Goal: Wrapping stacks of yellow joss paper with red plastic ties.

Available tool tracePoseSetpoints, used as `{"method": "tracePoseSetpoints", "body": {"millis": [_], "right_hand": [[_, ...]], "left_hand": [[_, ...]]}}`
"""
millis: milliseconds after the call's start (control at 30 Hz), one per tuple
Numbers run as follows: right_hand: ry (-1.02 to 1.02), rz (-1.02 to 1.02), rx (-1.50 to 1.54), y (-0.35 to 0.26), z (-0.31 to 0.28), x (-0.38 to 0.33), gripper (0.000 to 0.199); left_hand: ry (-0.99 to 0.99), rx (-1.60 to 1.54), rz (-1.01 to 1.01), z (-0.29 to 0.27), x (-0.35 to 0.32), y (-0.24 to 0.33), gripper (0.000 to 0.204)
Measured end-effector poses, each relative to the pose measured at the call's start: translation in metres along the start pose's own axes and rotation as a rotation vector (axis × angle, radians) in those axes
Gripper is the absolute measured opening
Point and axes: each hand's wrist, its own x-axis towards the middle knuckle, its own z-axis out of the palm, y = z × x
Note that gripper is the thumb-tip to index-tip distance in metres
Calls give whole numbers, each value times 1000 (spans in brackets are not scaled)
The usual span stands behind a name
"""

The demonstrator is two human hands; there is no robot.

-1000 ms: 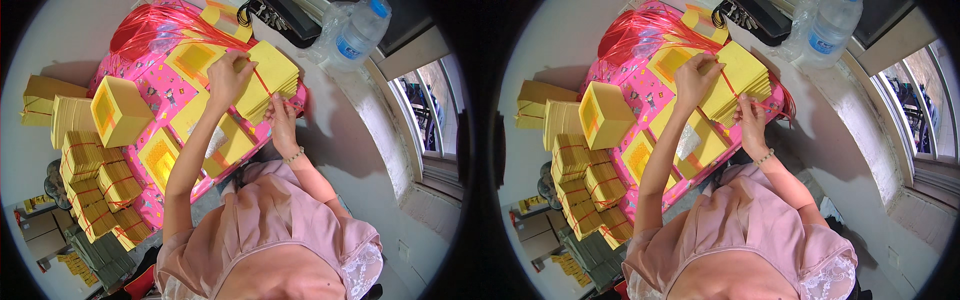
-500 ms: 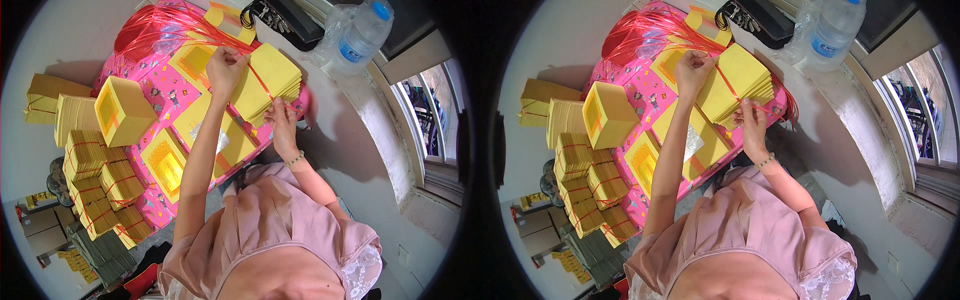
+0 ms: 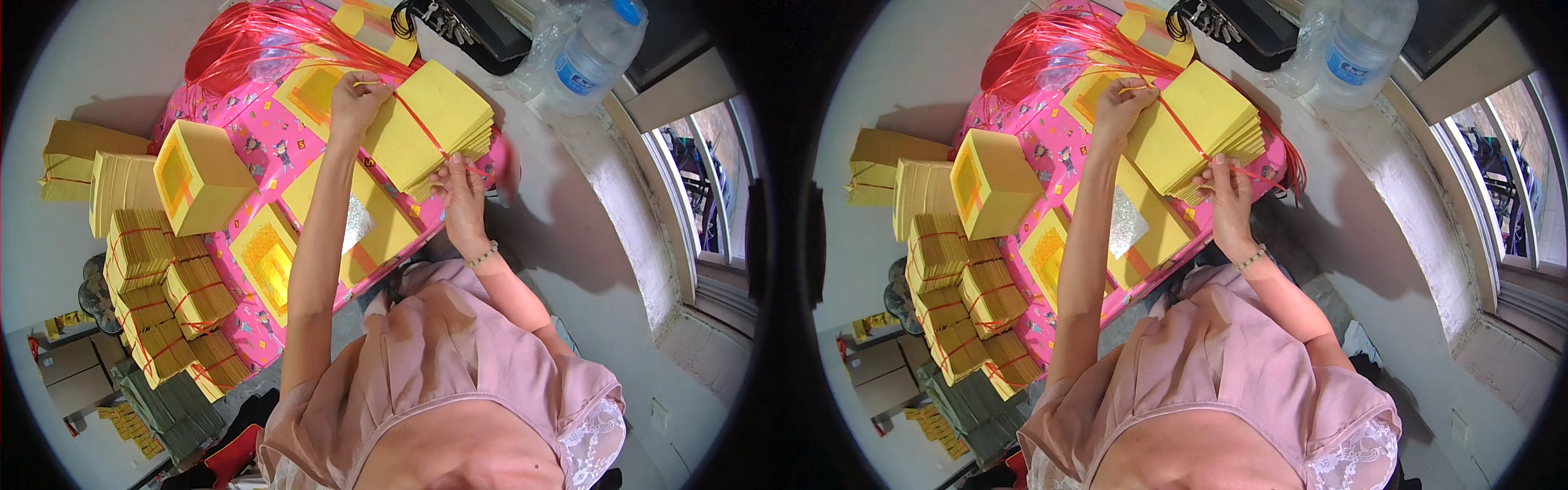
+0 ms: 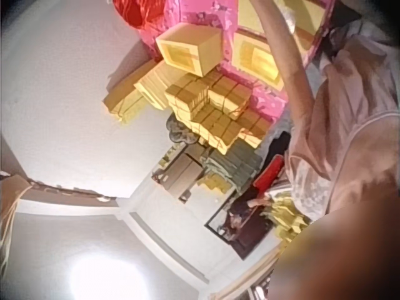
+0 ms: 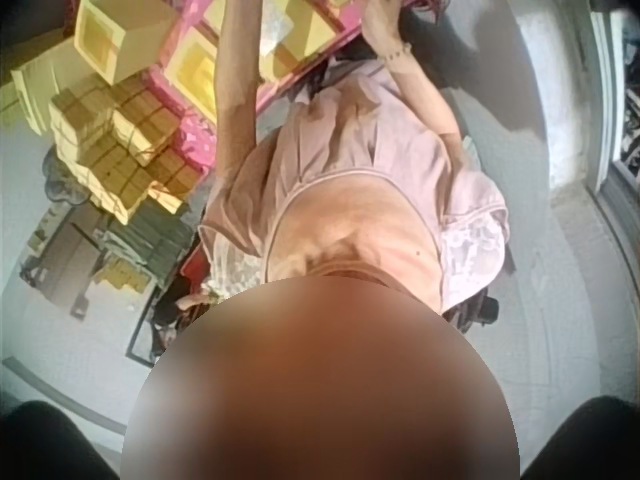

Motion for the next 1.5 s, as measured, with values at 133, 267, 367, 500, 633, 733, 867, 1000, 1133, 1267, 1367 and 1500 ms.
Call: {"method": "tracePoseSetpoints", "body": {"millis": [133, 267, 367, 500, 633, 733, 867, 1000, 1133, 1267, 1367, 1500], "right_hand": [[60, 43, 56, 2, -5, -3, 25], [134, 68, 20, 6, -29, -2, 27], [184, 70, -48, 10, -36, -5, 28], [243, 31, -195, 13, -38, -7, 28], [237, 9, -187, 17, -48, -4, 27], [225, 9, -149, 14, -45, -5, 25], [241, 54, -106, 18, -45, 0, 25], [237, 70, -83, 21, -40, 0, 27], [268, 76, -84, 22, -39, 1, 28], [280, 64, -77, 31, -40, 2, 26], [300, 40, -41, 30, -35, 0, 22], [296, -35, 40, 44, -41, 7, 17]], "left_hand": [[15, 42, -1, -2, 8, 3, 34], [-118, -91, -291, -7, 16, 16, 33], [-258, -77, -439, -20, 33, 17, 22], [-429, -164, -616, -32, 66, -9, 23], [-548, -194, -705, -32, 78, -27, 22], [-493, -89, -711, -23, 73, -35, 33], [-506, 292, -505, -12, 65, -34, 39], [-640, 126, -430, -13, 59, -44, 55], [-691, 62, -438, -12, 54, -40, 63], [-648, -125, -510, -19, 47, -44, 63], [-640, -100, -508, -12, 32, -34, 59], [-598, -150, -480, -8, 35, -33, 49]]}}
